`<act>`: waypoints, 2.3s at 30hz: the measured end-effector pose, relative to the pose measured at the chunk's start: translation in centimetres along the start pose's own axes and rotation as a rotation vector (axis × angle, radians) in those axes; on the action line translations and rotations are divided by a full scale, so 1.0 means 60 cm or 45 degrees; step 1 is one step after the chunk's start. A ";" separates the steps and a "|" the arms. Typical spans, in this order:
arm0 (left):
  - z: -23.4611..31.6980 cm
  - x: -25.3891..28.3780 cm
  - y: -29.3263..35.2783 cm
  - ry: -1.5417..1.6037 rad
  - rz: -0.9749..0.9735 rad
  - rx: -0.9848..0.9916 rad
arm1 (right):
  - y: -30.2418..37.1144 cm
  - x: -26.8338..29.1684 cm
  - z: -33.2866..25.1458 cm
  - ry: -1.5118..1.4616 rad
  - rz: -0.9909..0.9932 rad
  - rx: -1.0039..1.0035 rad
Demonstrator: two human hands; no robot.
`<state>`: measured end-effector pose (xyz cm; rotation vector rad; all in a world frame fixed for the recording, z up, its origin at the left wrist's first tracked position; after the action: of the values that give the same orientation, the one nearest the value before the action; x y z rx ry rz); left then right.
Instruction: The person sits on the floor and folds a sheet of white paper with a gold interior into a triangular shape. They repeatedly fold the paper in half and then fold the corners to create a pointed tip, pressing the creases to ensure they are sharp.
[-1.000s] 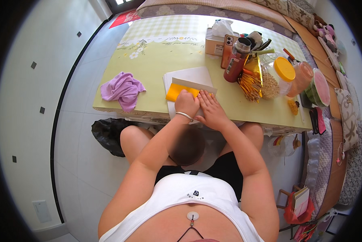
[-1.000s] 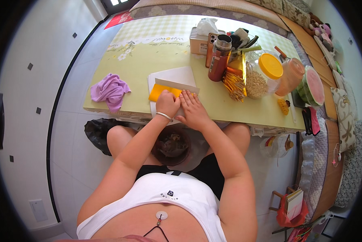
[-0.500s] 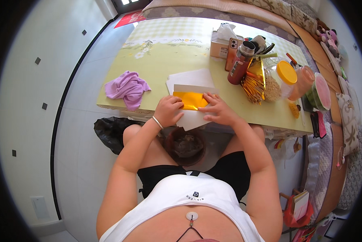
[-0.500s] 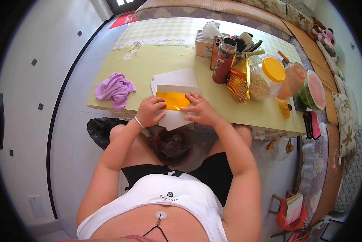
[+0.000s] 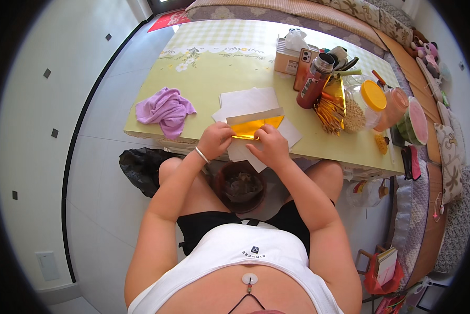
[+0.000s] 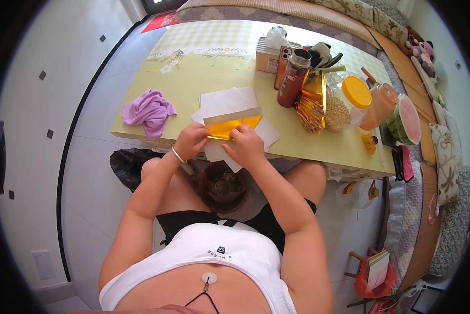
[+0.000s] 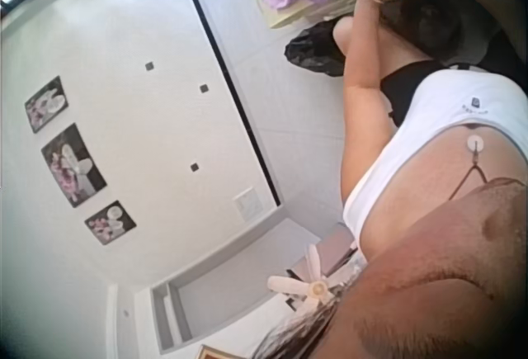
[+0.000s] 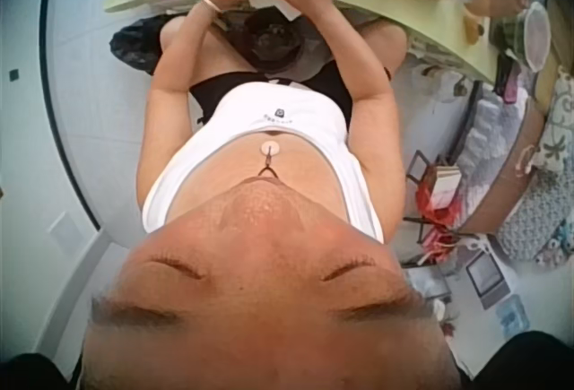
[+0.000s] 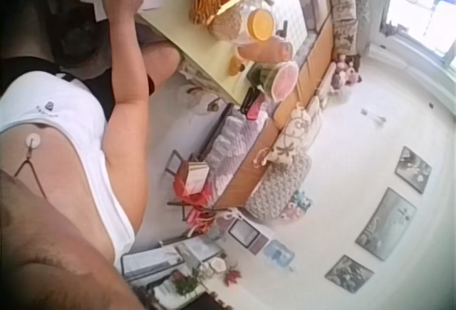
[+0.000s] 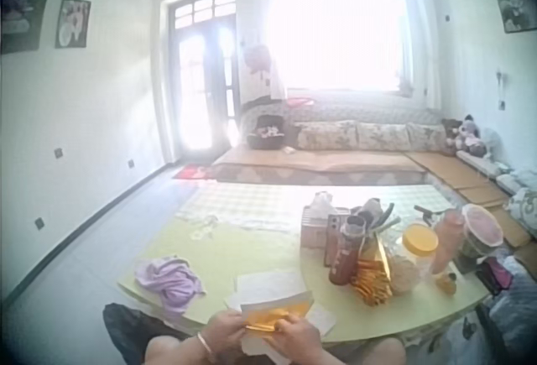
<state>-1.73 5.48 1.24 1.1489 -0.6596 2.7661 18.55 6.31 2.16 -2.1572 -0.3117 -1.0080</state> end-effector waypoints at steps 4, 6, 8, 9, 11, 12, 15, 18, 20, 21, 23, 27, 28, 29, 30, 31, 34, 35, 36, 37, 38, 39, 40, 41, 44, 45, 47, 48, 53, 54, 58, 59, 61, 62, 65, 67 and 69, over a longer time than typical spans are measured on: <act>-0.007 -0.009 -0.031 0.117 0.047 0.012 | -0.001 -0.024 0.003 0.104 0.103 -0.114; -0.012 -0.016 -0.037 0.107 0.138 0.035 | -0.002 -0.029 0.008 0.138 0.177 -0.176; -0.031 -0.017 -0.038 0.062 0.175 0.208 | -0.002 -0.035 0.008 0.143 0.168 -0.217; -0.040 -0.019 -0.038 0.039 0.192 0.294 | -0.002 -0.036 0.009 0.146 0.164 -0.239; -0.044 -0.024 -0.039 0.015 0.226 0.306 | -0.004 -0.036 0.006 0.159 0.113 -0.261; -0.045 -0.027 -0.040 0.001 0.244 0.312 | -0.004 -0.036 0.005 0.165 0.087 -0.272; -0.044 -0.035 -0.042 -0.052 0.287 0.339 | -0.004 -0.041 0.009 0.230 0.043 -0.292; -0.041 -0.038 -0.044 -0.115 0.302 0.317 | -0.005 -0.036 0.004 0.244 0.101 -0.263; -0.043 -0.040 -0.046 -0.143 0.301 0.323 | -0.007 -0.033 -0.003 0.238 0.088 -0.198; -0.043 -0.040 -0.046 -0.157 0.301 0.325 | -0.008 -0.032 -0.005 0.235 0.081 -0.166; -0.043 -0.042 -0.047 -0.191 0.302 0.328 | -0.008 -0.038 -0.005 0.293 0.070 -0.108; -0.022 -0.043 -0.048 -0.336 0.330 0.286 | -0.010 -0.056 0.002 0.432 0.073 -0.020; -0.002 -0.039 -0.045 -0.421 0.362 0.123 | -0.009 -0.060 0.003 0.463 0.071 -0.011; 0.022 -0.032 -0.038 -0.506 0.395 -0.041 | -0.010 -0.063 0.003 0.493 0.069 0.001; 0.041 -0.031 -0.029 -0.589 0.427 -0.206 | -0.011 -0.064 0.003 0.524 0.067 0.012; 0.041 -0.038 -0.021 -0.573 0.415 -0.232 | -0.011 -0.064 0.005 0.512 0.062 -0.001; 0.037 -0.046 0.003 -0.555 0.392 -0.236 | -0.010 -0.063 0.002 0.485 0.048 0.002; 0.035 -0.042 0.001 -0.530 0.339 -0.159 | -0.010 -0.062 0.003 0.489 0.055 0.029; 0.033 -0.039 -0.001 -0.505 0.285 -0.083 | -0.010 -0.060 0.003 0.493 0.062 0.056; 0.030 -0.037 -0.003 -0.479 0.231 -0.006 | -0.009 -0.059 0.004 0.476 0.038 0.042; 0.030 -0.037 -0.010 -0.501 0.190 0.067 | -0.009 -0.055 0.004 0.460 0.018 0.032; 0.031 -0.040 -0.020 -0.523 0.150 0.141 | -0.009 -0.053 0.003 0.445 -0.002 0.021; 0.030 -0.042 -0.028 -0.543 0.108 0.214 | -0.008 -0.053 0.002 0.432 -0.003 0.027; 0.033 -0.046 -0.038 -0.577 0.087 0.234 | -0.006 -0.051 0.004 0.426 -0.003 0.027; 0.040 -0.050 -0.059 -0.657 0.109 0.265 | -0.001 -0.045 0.020 0.330 0.060 -0.045; 0.044 -0.049 -0.063 -0.670 0.175 0.256 | 0.000 -0.041 0.027 0.285 0.090 -0.082; 0.044 -0.049 -0.070 -0.717 0.252 0.244 | -0.008 -0.026 0.054 0.139 0.111 -0.246; 0.038 -0.055 -0.074 -0.753 0.262 0.240 | -0.014 -0.020 0.066 0.059 0.120 -0.324; 0.050 -0.074 -0.084 -0.756 0.083 0.162 | -0.041 0.000 0.073 0.291 0.096 -0.219; 0.054 -0.079 -0.081 -0.767 0.061 0.095 | -0.046 0.002 0.069 0.435 0.115 -0.106; 0.055 -0.106 -0.064 -0.694 0.091 -0.058 | -0.041 -0.023 0.073 0.620 -0.052 0.341; 0.056 -0.112 -0.057 -0.648 0.147 -0.089 | -0.032 -0.036 0.086 0.602 -0.185 0.308; 0.044 -0.127 -0.040 -0.685 0.075 -0.076 | -0.006 -0.061 0.109 0.564 -0.449 0.238; 0.043 -0.126 -0.031 -0.700 0.096 -0.098 | 0.001 -0.052 0.113 0.506 -0.440 0.164; 0.035 -0.110 -0.006 -0.711 0.123 -0.081 | 0.017 -0.025 0.133 0.356 -0.420 0.015; 0.041 -0.091 0.004 -0.646 0.109 -0.042 | 0.026 -0.011 0.152 0.294 -0.416 0.005; 0.045 -0.070 0.009 -0.534 0.089 0.013 | 0.020 -0.001 0.150 0.215 -0.409 0.009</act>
<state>2.92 4.27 -0.15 1.7629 -0.7304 2.5990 24.21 11.79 -2.40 -2.0386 -0.5926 -1.3564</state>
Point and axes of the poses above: each hand's wrist, its own y-axis away from the middle knuckle, its own x-axis out of the back of the hand, z = x × y, the point moved 5 cm from there along -y, towards the middle knuckle, and after that the axes turned 7 degrees about x, right-handed, at the moved point
